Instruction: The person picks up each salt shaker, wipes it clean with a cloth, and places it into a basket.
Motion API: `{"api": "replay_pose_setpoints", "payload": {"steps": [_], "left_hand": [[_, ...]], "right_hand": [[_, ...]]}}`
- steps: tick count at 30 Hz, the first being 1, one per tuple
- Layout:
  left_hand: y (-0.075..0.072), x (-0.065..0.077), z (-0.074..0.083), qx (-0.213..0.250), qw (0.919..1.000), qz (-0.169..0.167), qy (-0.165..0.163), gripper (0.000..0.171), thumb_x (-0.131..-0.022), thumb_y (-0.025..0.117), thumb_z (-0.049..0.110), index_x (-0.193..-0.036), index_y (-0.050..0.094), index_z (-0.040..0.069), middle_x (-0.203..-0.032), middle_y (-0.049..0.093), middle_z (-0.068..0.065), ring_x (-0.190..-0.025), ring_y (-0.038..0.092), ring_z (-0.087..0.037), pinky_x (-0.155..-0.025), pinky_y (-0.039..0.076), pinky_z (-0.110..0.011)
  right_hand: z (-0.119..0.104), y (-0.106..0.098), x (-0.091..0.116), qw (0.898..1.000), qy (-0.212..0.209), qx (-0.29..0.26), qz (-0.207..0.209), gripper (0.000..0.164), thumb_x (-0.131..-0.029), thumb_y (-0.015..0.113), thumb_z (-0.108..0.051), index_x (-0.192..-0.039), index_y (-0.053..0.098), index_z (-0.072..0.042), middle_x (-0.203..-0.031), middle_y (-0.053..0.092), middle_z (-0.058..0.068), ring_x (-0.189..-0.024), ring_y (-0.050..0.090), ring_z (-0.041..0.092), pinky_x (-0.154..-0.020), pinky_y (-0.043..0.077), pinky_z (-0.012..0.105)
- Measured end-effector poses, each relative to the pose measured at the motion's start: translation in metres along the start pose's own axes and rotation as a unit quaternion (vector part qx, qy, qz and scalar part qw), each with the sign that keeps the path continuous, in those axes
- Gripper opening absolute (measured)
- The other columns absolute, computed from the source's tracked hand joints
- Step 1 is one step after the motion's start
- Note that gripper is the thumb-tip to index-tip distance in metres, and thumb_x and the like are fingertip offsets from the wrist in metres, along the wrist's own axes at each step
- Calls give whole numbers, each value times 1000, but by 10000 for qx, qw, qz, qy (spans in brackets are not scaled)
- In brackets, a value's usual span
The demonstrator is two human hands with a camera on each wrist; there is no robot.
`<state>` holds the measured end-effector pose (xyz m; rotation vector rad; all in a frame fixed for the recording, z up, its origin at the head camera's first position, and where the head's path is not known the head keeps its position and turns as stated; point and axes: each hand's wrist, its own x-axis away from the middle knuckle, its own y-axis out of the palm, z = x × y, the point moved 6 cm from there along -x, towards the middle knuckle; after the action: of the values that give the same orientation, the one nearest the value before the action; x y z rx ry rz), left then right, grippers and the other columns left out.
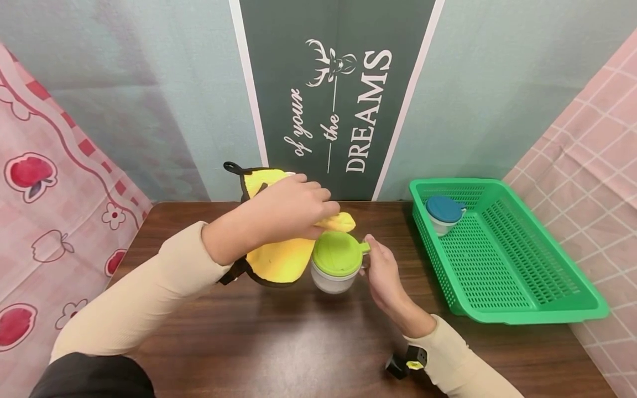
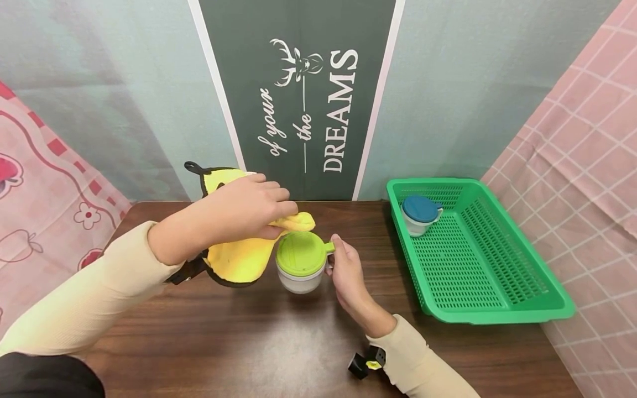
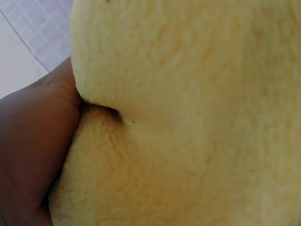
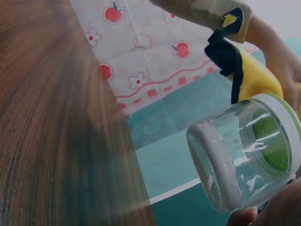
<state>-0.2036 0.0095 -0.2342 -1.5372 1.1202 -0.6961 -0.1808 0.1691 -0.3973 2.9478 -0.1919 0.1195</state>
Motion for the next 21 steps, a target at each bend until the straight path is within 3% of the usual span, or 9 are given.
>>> {"api": "replay_pose_setpoints", "payload": {"steps": [8, 12, 16, 21], "left_hand": [[-12, 1, 24, -31, 9986, 359, 391, 19, -88, 74, 27, -102, 69, 16, -87, 65, 3, -80, 59, -18, -69, 42, -31], [-16, 1, 37, -21, 9962, 630, 608, 14, -87, 72, 25, -99, 68, 17, -84, 64, 4, -77, 58, -16, -68, 42, -30], [-17, -1, 49, 15, 9941, 724, 810, 19, -88, 71, 27, -105, 69, 17, -85, 64, 5, -78, 59, -15, -70, 43, -30], [-11, -6, 59, 48, 9936, 605, 956, 27, -89, 71, 31, -111, 68, 17, -94, 67, 5, -84, 62, -15, -74, 44, -30]], "right_hand": [[-1, 2, 0, 9999, 32, -34, -90, 40, -111, 37, -26, -87, 66, -13, -73, 57, -3, -63, 48, 9, -57, 36, 23], [-2, 2, 0, 9999, -63, 13, -127, 43, -111, 38, -27, -79, 63, -14, -69, 51, -4, -62, 44, 10, -56, 36, 22], [-4, 3, 2, 9982, -456, 118, -365, 43, -111, 39, -27, -76, 63, -19, -68, 50, -5, -62, 45, 9, -58, 39, 22], [-6, 5, 4, 9917, -1020, -68, -786, 46, -112, 36, -23, -80, 69, -25, -73, 58, -8, -67, 52, 5, -61, 45, 19]]}}
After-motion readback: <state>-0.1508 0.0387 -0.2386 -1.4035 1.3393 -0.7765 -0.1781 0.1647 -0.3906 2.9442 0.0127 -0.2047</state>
